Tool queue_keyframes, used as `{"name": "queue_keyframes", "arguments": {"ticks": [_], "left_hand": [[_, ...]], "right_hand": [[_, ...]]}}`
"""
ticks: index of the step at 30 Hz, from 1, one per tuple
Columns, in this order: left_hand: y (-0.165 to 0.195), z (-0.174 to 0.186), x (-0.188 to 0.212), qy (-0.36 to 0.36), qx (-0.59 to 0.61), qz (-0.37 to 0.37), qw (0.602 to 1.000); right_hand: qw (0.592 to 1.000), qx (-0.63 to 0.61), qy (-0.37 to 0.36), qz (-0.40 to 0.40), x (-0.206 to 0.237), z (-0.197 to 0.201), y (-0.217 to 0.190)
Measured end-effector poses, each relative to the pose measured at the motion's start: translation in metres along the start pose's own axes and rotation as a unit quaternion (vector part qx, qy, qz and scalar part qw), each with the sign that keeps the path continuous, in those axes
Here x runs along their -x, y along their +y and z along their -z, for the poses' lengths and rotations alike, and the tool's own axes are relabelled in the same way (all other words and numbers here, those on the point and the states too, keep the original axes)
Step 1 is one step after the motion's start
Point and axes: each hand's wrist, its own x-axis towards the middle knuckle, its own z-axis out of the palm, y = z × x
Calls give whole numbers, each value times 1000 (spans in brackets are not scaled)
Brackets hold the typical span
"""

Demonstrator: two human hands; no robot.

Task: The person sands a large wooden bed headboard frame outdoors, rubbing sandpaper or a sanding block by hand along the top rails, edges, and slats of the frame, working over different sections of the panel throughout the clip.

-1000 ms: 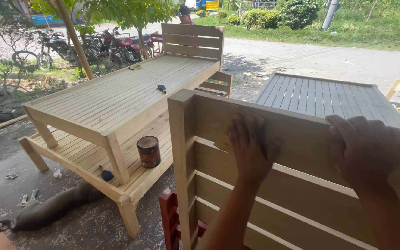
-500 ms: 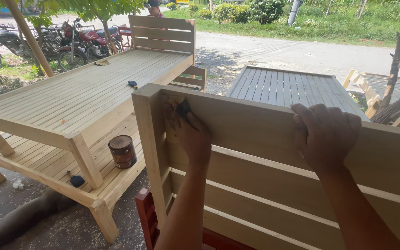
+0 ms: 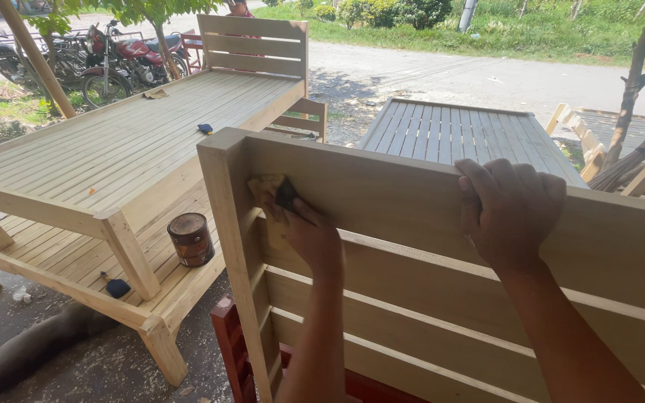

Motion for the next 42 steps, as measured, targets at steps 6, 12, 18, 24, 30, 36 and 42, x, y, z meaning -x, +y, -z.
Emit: {"name": "queue_keyframes", "arguments": {"ticks": [6,12,18,24,30,36,42], "left_hand": [[12,4,62,-138,2,-50,989],[-112,-2,-21,-80,-120,8,990],[-31,-33,22,30,-40,23,998],[68,-59,203,-156,42,-59,985],[-13,-62,122,-44,-4,-29,999],[-13,-32,18,-40,-26,240,970],[48,-72,189,-106,-43,-24,993]], "right_hand": [[1000,-12,-7,10,-9,10,-3],[992,-89,-57,65,-3,28,10],[998,30,-43,39,32,71,65],[999,12,-13,41,46,53,75],[997,-1,-33,71,59,74,110],[997,-55,-33,41,62,70,106],[999,-52,-7,-2,59,52,79]]}}
